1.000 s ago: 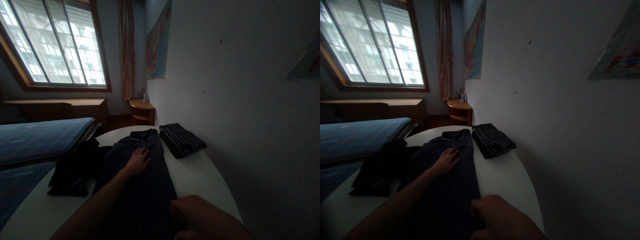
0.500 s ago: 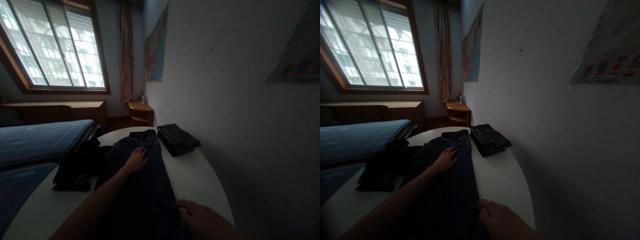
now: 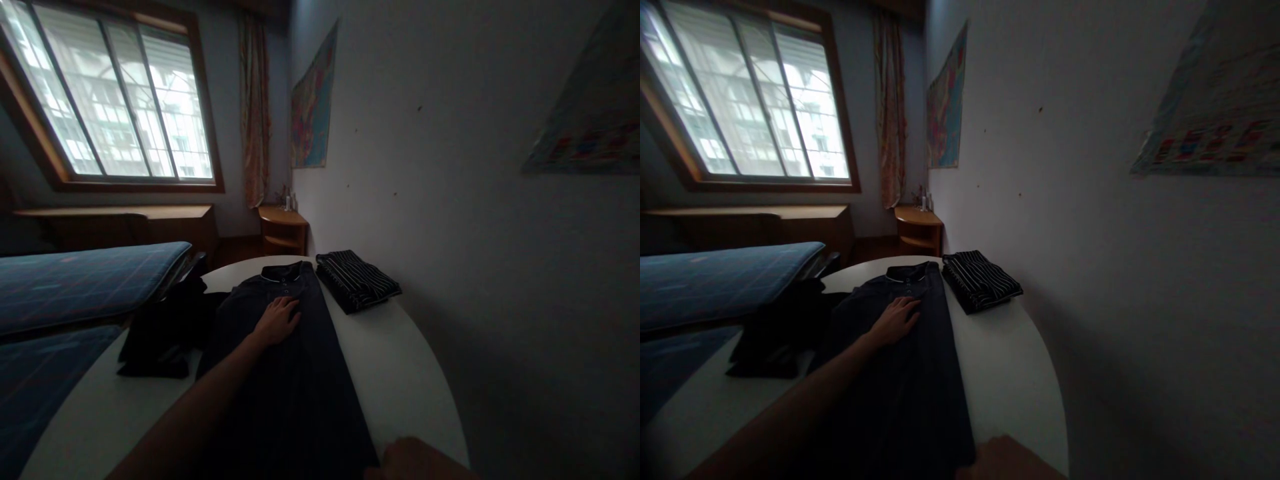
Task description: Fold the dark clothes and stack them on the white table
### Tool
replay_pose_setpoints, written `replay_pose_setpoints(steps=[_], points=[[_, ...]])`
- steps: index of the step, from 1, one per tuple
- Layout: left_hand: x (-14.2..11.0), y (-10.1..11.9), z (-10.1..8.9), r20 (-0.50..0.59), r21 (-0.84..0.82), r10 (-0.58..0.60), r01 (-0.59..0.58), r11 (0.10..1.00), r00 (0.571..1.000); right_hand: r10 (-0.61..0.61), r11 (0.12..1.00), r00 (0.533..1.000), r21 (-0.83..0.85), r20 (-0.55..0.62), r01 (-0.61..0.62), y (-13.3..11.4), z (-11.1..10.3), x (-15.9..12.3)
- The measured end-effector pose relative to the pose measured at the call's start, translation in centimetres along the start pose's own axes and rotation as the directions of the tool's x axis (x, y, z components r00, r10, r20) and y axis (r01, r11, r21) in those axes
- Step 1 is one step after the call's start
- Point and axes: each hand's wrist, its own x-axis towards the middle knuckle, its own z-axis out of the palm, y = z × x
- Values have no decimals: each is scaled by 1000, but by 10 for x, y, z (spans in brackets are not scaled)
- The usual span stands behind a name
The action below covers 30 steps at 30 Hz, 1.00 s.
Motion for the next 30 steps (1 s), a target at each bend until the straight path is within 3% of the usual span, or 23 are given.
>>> replay_pose_setpoints(steps=[3,6,10,17,20,23,26,28,30], points=[[-1,1,0,-3,-7,4,-4,1000,1000,-85,996,978,-15,-192,83,-6,-15,14],[-3,2,-2,-13,-12,3,-3,1000,1000,-227,973,912,-128,-341,194,-13,-27,30],[-5,3,-4,-26,-17,2,-2,1000,1000,-407,908,881,-215,-243,360,-15,-25,46],[-4,4,-3,-30,-6,3,-4,1000,1000,-447,895,893,-28,-58,446,-13,-23,55],[-5,5,-7,-33,21,-23,24,1000,999,-355,926,935,137,10,351,-18,-35,52],[-8,-4,-20,-92,77,-141,149,986,986,-296,925,955,259,32,278,-21,-56,55],[-13,-25,-40,-200,132,-335,365,922,921,-255,933,953,219,-165,287,-16,-74,74],[-18,-41,-52,-245,150,-441,483,863,864,-141,959,929,185,-343,214,-8,-79,94],[-23,-54,-59,-245,163,-504,548,820,828,-22,971,900,204,-435,123,1,-78,117]])
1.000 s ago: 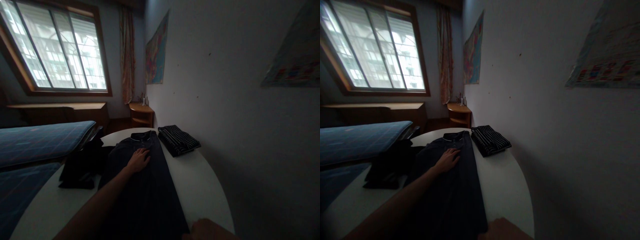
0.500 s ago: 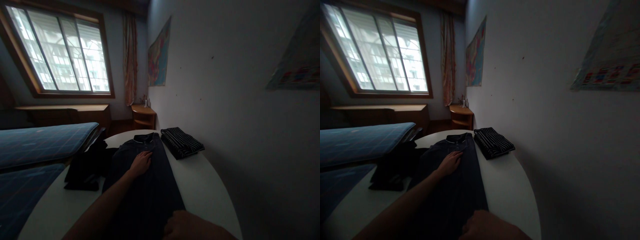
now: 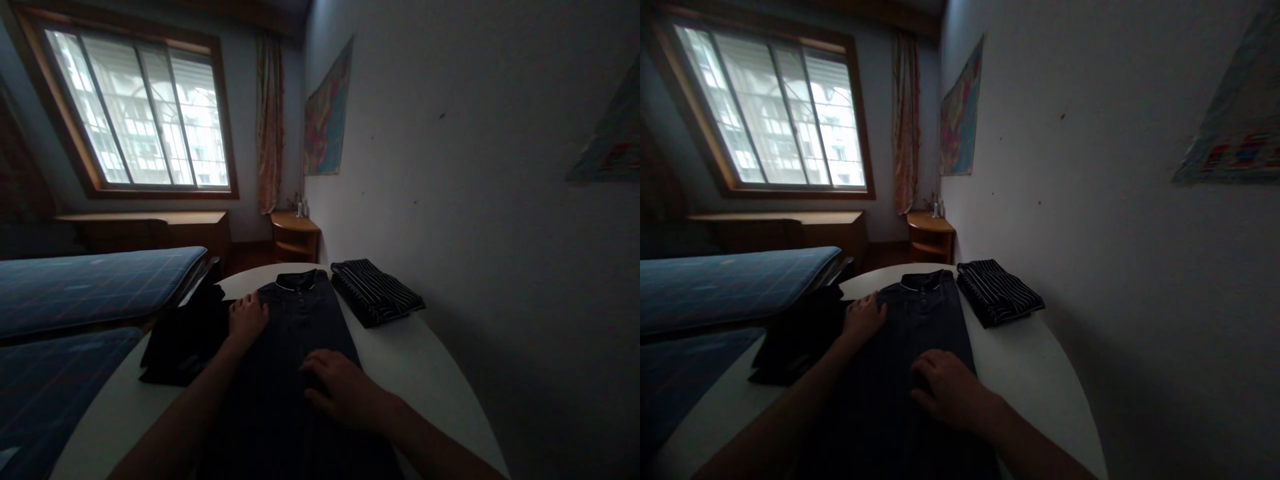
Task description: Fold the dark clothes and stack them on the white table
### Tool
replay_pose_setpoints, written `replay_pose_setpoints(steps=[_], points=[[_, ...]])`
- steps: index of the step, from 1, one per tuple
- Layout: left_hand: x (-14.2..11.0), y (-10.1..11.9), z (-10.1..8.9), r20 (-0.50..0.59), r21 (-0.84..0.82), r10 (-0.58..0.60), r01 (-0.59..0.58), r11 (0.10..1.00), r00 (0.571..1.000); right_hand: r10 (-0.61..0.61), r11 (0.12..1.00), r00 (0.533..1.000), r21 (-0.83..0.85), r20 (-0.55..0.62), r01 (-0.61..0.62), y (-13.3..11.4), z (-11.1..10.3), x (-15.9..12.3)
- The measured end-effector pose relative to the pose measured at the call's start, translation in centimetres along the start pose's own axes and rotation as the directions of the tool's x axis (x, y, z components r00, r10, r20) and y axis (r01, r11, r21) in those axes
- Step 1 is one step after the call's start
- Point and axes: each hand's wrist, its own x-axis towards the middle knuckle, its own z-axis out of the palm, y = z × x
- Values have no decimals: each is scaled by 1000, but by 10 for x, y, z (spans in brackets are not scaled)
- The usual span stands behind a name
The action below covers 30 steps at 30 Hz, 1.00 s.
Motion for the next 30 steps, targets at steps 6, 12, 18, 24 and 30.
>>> replay_pose_setpoints(steps=[6,12,18,24,30], points=[[2,-11,6,77,-10,-8,9,1000,997,263,965,964,-19,42,-262,29,24,25],[19,-24,4,163,-164,-55,82,983,985,254,966,964,-56,75,-251,36,23,11],[34,-45,7,232,-303,-101,170,938,968,220,975,972,-47,79,-217,53,16,-8],[31,-43,14,298,-418,-14,144,897,954,251,968,961,-57,119,-246,54,7,-14],[28,-30,5,212,-496,63,52,867,975,320,939,947,-139,25,-314,43,4,15]])
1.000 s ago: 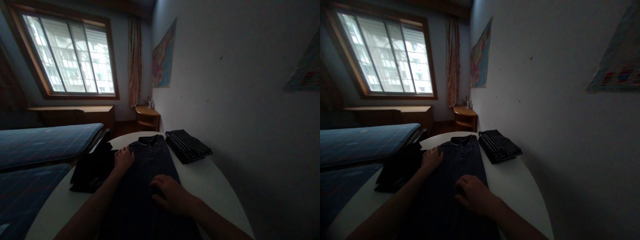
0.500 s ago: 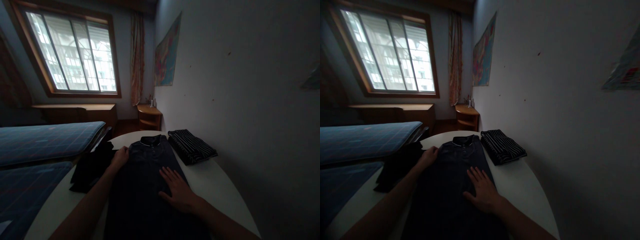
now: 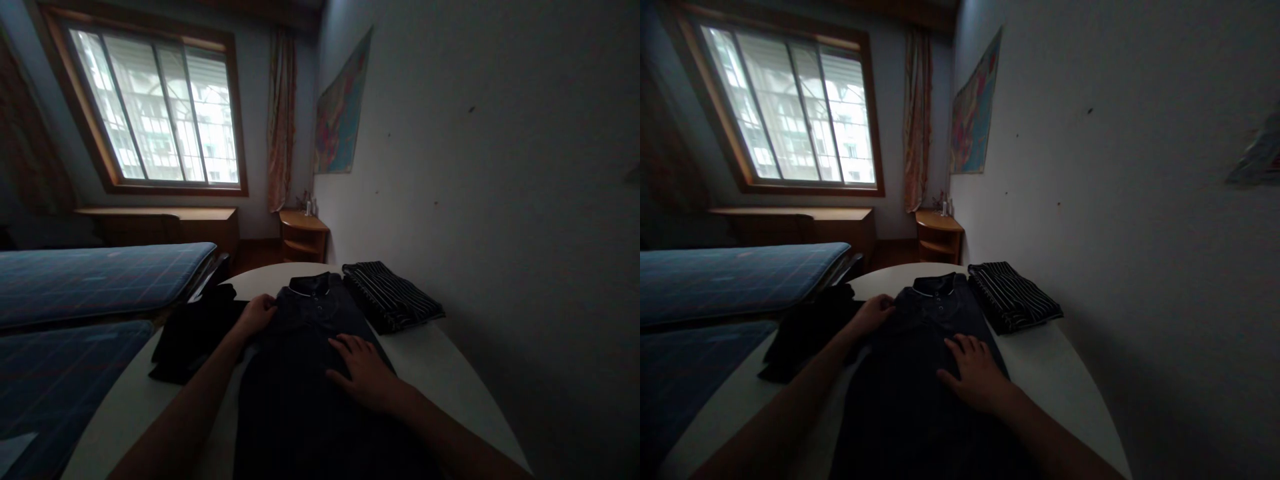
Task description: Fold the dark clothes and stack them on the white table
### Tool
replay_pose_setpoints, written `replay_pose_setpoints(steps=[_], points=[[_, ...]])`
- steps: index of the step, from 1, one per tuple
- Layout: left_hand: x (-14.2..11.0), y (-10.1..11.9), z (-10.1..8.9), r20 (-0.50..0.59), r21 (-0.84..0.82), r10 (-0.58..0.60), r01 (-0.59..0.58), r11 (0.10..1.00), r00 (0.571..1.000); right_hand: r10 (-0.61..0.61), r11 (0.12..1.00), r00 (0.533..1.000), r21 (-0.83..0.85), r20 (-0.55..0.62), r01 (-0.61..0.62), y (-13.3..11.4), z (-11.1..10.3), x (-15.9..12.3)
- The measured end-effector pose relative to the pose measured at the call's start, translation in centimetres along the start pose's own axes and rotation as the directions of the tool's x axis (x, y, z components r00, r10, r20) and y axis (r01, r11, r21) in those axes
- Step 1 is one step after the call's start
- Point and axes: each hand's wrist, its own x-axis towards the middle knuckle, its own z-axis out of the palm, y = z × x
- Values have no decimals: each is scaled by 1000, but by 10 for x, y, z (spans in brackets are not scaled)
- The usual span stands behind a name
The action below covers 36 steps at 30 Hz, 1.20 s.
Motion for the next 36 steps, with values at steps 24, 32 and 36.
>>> replay_pose_setpoints(steps=[24,32,36], points=[[-15,12,18,148,-166,76,-51,985,986,-54,965,962,234,-268,119,-14,9,135],[-4,25,-31,-266,-166,-99,56,985,959,-102,964,955,211,-279,164,-16,21,141],[-6,22,-53,-412,-138,-121,70,988,903,-162,969,961,147,-225,198,-15,27,141]])
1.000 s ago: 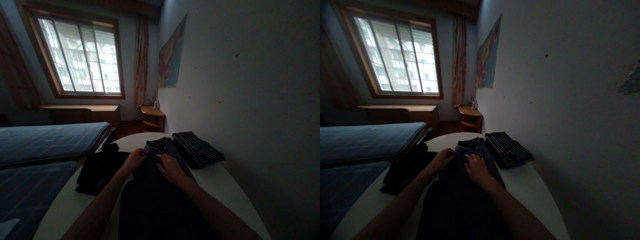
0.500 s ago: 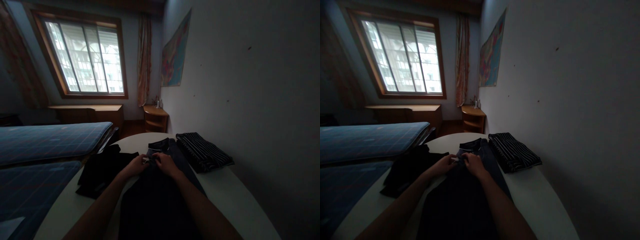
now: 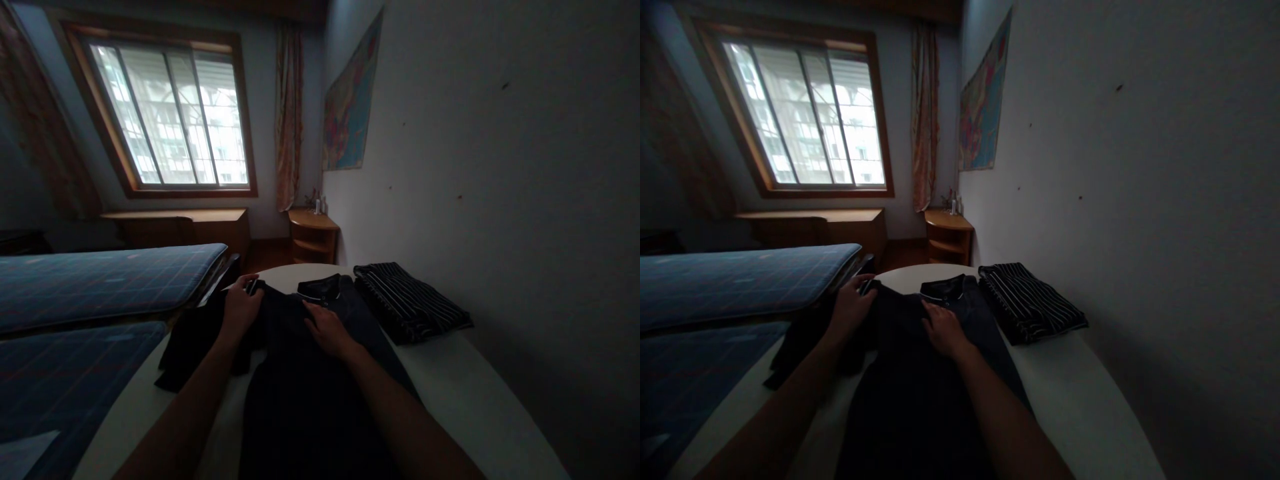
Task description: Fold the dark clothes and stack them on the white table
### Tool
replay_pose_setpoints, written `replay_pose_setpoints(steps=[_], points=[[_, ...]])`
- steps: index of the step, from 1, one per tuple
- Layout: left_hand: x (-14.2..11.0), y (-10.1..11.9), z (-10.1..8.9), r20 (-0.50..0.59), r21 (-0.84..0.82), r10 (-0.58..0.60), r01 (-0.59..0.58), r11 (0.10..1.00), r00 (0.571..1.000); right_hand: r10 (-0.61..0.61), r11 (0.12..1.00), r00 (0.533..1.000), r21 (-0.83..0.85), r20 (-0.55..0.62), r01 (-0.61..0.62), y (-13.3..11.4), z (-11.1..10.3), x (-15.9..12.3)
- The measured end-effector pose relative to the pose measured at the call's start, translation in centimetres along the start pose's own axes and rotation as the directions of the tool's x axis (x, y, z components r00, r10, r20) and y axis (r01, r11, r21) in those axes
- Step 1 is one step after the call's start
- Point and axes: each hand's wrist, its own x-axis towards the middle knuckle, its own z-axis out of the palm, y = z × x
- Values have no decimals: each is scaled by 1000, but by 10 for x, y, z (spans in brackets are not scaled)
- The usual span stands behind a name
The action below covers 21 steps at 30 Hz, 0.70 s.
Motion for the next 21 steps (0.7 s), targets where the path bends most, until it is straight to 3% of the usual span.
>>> replay_pose_setpoints(steps=[5,9,15,21], points=[[-7,-4,-7,23,263,112,-115,958,993,93,991,992,-102,86,-84,-5,0,12],[-13,-3,-7,111,399,62,-101,911,992,195,974,978,-135,79,-184,-7,-1,36],[-14,-6,1,120,391,108,-147,908,987,337,932,930,-190,146,-308,-5,15,69],[-9,-34,15,197,372,81,-151,916,977,442,889,882,-209,162,-407,-9,20,90]])
